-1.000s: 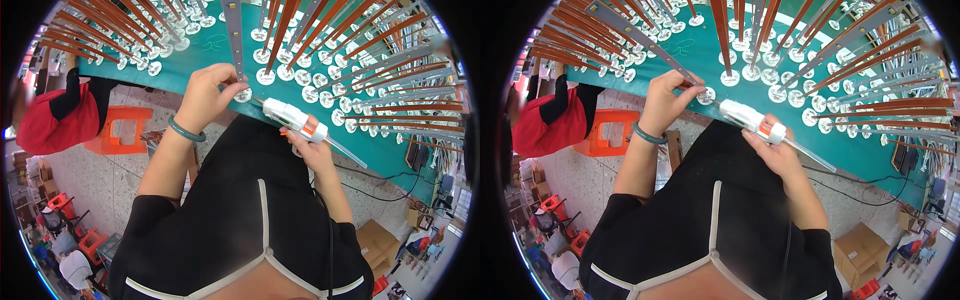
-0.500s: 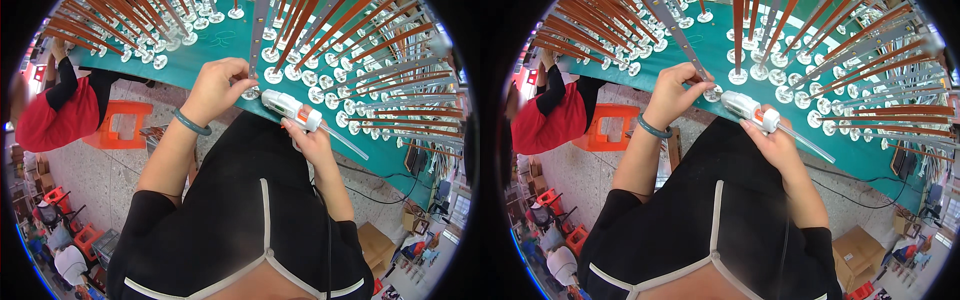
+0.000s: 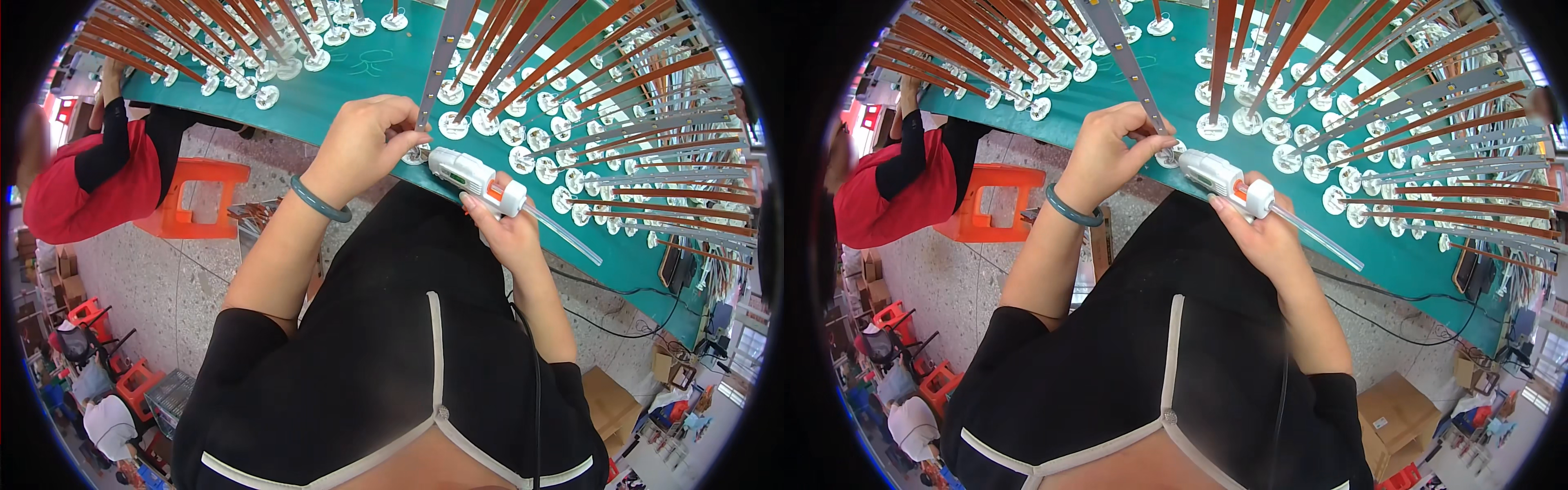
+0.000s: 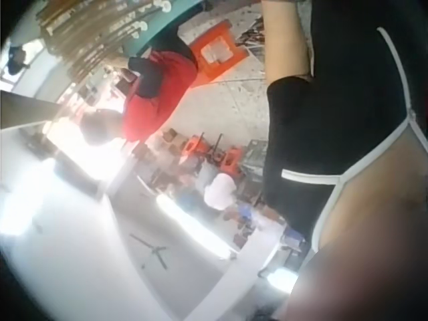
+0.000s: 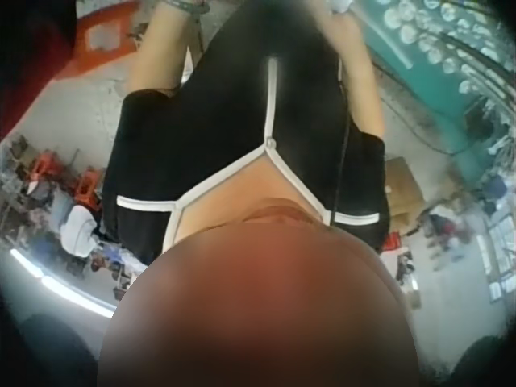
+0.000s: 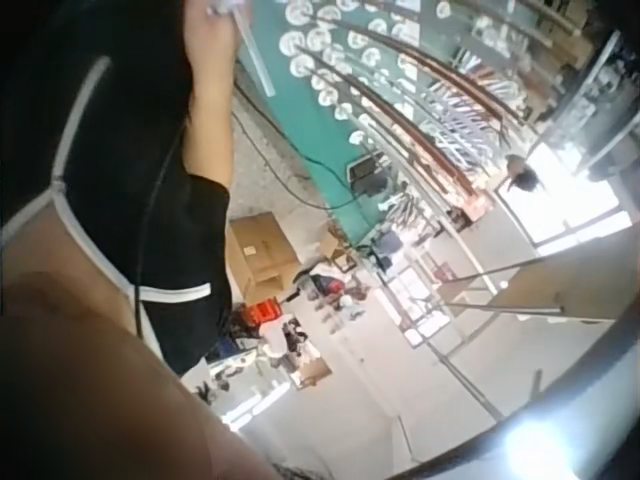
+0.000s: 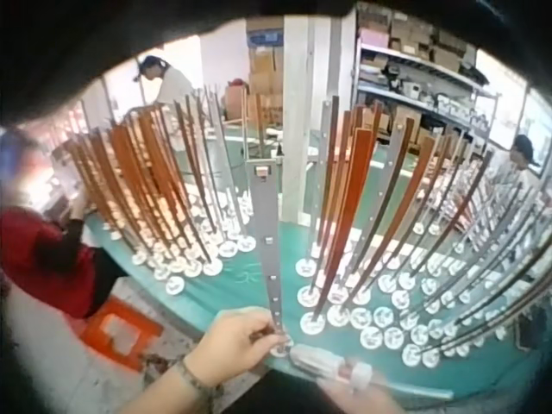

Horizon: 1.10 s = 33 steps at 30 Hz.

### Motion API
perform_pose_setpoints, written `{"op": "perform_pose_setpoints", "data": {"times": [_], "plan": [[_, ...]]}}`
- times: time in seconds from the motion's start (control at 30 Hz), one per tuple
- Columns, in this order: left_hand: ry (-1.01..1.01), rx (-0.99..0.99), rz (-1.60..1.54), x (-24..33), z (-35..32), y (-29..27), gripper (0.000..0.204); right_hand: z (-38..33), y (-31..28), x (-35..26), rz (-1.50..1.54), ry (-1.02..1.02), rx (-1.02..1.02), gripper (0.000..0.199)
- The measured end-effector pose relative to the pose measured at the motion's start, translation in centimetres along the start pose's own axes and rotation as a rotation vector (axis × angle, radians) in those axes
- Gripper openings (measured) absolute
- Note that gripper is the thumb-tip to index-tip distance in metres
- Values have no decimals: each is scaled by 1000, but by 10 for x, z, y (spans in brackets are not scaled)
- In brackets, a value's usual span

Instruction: Applying hot glue to circular bases and inserting wooden sticks at a manual workstation.

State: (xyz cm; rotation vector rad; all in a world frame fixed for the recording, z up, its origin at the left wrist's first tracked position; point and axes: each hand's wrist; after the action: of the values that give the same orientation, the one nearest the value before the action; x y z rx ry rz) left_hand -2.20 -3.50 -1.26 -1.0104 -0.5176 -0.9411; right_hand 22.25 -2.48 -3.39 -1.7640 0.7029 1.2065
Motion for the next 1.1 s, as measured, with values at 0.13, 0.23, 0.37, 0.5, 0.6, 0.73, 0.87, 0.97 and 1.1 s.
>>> {"op": "perform_pose_setpoints", "data": {"times": [0.13,0.23,0.37,0.5,0.6,0.73,0.87,0.97,1.1], "plan": [[-22,-47,61,3,2,-3,14,0,1,1,2,-2,10,27],[-56,-86,88,6,4,-4,11,0,2,2,19,-7,15,27],[-50,-83,79,4,4,-3,12,0,-3,2,-70,42,-30,21],[-1,-7,-3,2,1,0,16,-1,-2,3,-65,20,-9,21],[16,-24,42,4,2,-2,17,-1,-3,2,-101,15,-19,21],[-75,-89,78,6,3,-4,12,-1,-3,4,-72,18,-20,20],[-80,-89,74,4,2,-5,13,-2,2,1,-22,-8,35,29],[16,-25,36,0,1,-2,18,-1,2,0,-20,11,25,30],[-9,-29,32,4,2,-1,18,-3,0,3,6,-2,35,28]]}}
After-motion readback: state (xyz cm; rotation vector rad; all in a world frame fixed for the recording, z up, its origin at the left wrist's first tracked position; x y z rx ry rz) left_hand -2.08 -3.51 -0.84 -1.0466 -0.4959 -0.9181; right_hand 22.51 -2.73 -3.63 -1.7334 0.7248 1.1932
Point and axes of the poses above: each hand's wrist, its own z-axis towards the middle knuckle, its own y-axis out of the palm, x = y × z, and after that the axes turned 7 degrees about y, right-handed
